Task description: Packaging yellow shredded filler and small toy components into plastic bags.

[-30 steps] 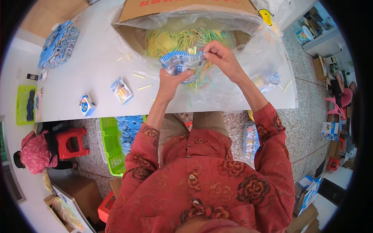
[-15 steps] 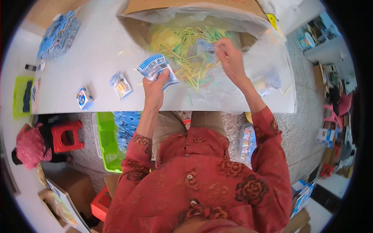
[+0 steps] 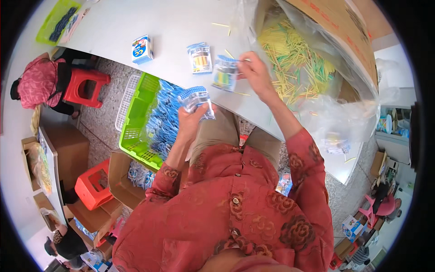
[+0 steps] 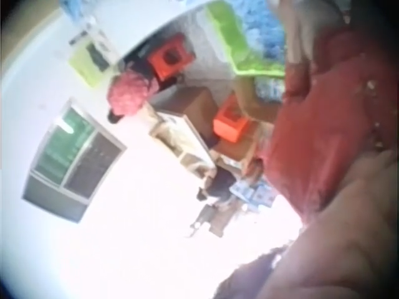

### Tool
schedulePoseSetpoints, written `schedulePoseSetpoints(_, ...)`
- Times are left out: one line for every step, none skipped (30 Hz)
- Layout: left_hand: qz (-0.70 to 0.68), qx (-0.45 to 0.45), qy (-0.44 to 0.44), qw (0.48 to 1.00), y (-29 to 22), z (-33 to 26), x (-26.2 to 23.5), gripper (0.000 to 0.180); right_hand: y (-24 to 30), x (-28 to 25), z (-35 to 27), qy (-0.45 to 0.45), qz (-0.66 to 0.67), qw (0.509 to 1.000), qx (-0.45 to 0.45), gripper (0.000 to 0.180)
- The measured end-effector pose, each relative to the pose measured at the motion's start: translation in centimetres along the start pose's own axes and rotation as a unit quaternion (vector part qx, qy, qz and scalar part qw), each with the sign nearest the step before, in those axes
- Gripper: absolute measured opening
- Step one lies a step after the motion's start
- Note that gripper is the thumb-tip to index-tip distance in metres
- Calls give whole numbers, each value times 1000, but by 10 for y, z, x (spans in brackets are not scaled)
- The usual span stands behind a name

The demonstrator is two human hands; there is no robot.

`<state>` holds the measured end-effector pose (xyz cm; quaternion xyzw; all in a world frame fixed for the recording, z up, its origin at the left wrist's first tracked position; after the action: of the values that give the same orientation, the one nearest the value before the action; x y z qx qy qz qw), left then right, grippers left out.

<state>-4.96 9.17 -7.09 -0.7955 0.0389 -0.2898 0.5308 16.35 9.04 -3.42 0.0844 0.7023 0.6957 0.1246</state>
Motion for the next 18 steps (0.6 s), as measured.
schedulePoseSetpoints(-3, 22, -16, 1000, -3, 0, -11, 16, -6, 15, 12, 2, -3, 1000, 1, 9)
schedulePoseSetpoints(-6, 44, -33, 998, -5, 0, -21, 14, -12, 29, 23, 14, 14, 1000, 15, 9)
schedulePoseSetpoints(-15, 56, -40, 998, -11, -1, -27, 12, -21, 40, 34, 29, 32, 999, 30, 9)
schedulePoseSetpoints(-20, 57, -45, 997, -14, -2, -33, 12, -29, 45, 45, 35, 28, 999, 32, 9)
schedulePoseSetpoints(-9, 62, -49, 997, -17, -2, -37, 12, -35, 46, 57, 23, -38, 999, 19, 11)
schedulePoseSetpoints(1, 66, -54, 996, -19, -3, -41, 12, -41, 49, 67, 13, -105, 994, 7, 13)
schedulePoseSetpoints(1, 56, -58, 997, -18, -1, -44, 11, -48, 47, 74, 19, -111, 994, 11, 13)
schedulePoseSetpoints(-7, 53, -62, 997, -18, -1, -44, 11, -52, 39, 78, 2, -178, 984, 3, 16)
schedulePoseSetpoints(-18, 46, -60, 997, -16, -1, -45, 10, -55, 34, 81, -11, -245, 969, -9, 19)
schedulePoseSetpoints(-30, 44, -66, 996, -15, -2, -50, 10, -49, 45, 78, 5, -250, 968, -9, 19)
schedulePoseSetpoints(-39, 50, -65, 996, -14, -3, -55, 11, -35, 50, 66, -35, -329, 940, -82, 23)
schedulePoseSetpoints(-48, 51, -77, 995, -14, -2, -58, 11, -17, 56, 52, -76, -402, 899, -157, 27)
schedulePoseSetpoints(-47, 51, -74, 995, -16, -1, -58, 11, -13, 60, 39, -64, -405, 898, -157, 27)
schedulePoseSetpoints(-45, 49, -70, 995, -17, 1, -57, 11, -10, 70, 25, -7, -420, 890, -178, 30)
schedulePoseSetpoints(-57, 55, -57, 995, -18, 5, -55, 12, -10, 77, 18, 47, -434, 878, -195, 34)
schedulePoseSetpoints(-61, 52, -61, 995, -19, 8, -54, 12, -15, 79, 17, 53, -435, 878, -193, 34)
schedulePoseSetpoints(-60, 49, -67, 995, -21, 11, -53, 13, -21, 87, 15, 81, -454, 862, -209, 35)
schedulePoseSetpoints(-58, 46, -72, 995, -22, 15, -53, 14, -25, 96, 14, 106, -472, 846, -226, 37)
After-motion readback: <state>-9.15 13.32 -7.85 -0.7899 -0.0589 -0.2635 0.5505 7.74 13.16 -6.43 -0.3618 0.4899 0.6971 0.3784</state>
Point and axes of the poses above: each hand's wrist, its own z-axis towards the middle knuckle, its own x-axis out of the palm, y = z × x, the point moved 6 cm from there along z, towards the middle knuckle, and after that the axes turned 3 degrees about -z, right-handed, at the moved point
